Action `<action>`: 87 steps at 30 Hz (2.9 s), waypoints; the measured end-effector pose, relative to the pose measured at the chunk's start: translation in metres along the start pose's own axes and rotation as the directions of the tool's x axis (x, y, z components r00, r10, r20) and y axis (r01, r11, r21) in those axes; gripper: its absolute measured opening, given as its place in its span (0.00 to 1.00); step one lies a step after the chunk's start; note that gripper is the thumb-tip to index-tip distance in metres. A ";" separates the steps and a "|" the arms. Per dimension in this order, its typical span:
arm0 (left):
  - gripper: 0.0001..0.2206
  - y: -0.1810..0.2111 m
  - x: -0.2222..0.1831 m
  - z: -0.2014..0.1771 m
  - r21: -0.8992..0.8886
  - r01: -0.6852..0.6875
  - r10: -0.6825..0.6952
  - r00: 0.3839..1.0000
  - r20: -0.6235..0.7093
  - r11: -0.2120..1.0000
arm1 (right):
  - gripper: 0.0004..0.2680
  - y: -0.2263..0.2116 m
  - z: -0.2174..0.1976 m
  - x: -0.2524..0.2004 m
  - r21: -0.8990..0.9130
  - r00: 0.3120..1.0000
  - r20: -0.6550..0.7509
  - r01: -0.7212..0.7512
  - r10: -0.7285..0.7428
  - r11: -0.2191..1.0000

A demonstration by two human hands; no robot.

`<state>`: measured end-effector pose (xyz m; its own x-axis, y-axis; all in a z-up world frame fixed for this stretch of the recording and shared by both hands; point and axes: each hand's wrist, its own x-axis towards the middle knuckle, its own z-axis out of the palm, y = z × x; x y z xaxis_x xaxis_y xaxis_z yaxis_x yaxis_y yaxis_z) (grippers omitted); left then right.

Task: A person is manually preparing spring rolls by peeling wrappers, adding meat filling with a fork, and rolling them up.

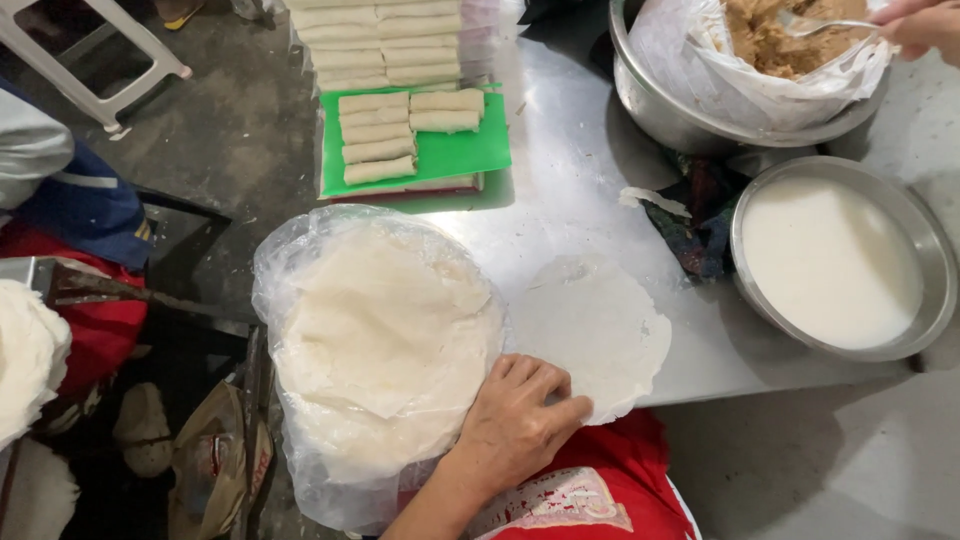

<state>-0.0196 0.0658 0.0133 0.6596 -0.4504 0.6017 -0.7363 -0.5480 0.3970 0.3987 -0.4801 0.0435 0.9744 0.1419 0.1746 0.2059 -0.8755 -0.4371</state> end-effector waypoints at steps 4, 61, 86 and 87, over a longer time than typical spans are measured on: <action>0.05 0.000 -0.002 0.002 0.004 0.011 -0.011 1.000 0.019 1.000 | 0.13 0.018 -0.004 -0.007 0.009 0.993 0.065 -0.100 0.099 0.995; 0.06 0.001 -0.007 0.002 0.057 0.056 -0.054 0.998 -0.036 0.997 | 0.20 -0.292 0.064 -0.335 -0.396 0.912 0.388 0.294 -0.131 0.870; 0.06 0.008 -0.006 0.003 0.063 0.085 -0.083 0.996 -0.019 0.994 | 0.12 -0.230 0.007 -0.174 0.233 0.797 -0.341 0.585 -0.498 0.777; 0.06 0.005 -0.006 0.005 0.065 0.083 -0.082 0.996 -0.019 0.994 | 0.12 -0.162 0.031 -0.147 0.233 0.797 -0.343 0.585 -0.498 0.777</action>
<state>-0.0268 0.0623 0.0088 0.7149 -0.3903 0.5802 -0.6675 -0.6280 0.4000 0.2248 -0.3452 0.0616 0.6426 0.3905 0.6593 0.7515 -0.4894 -0.4425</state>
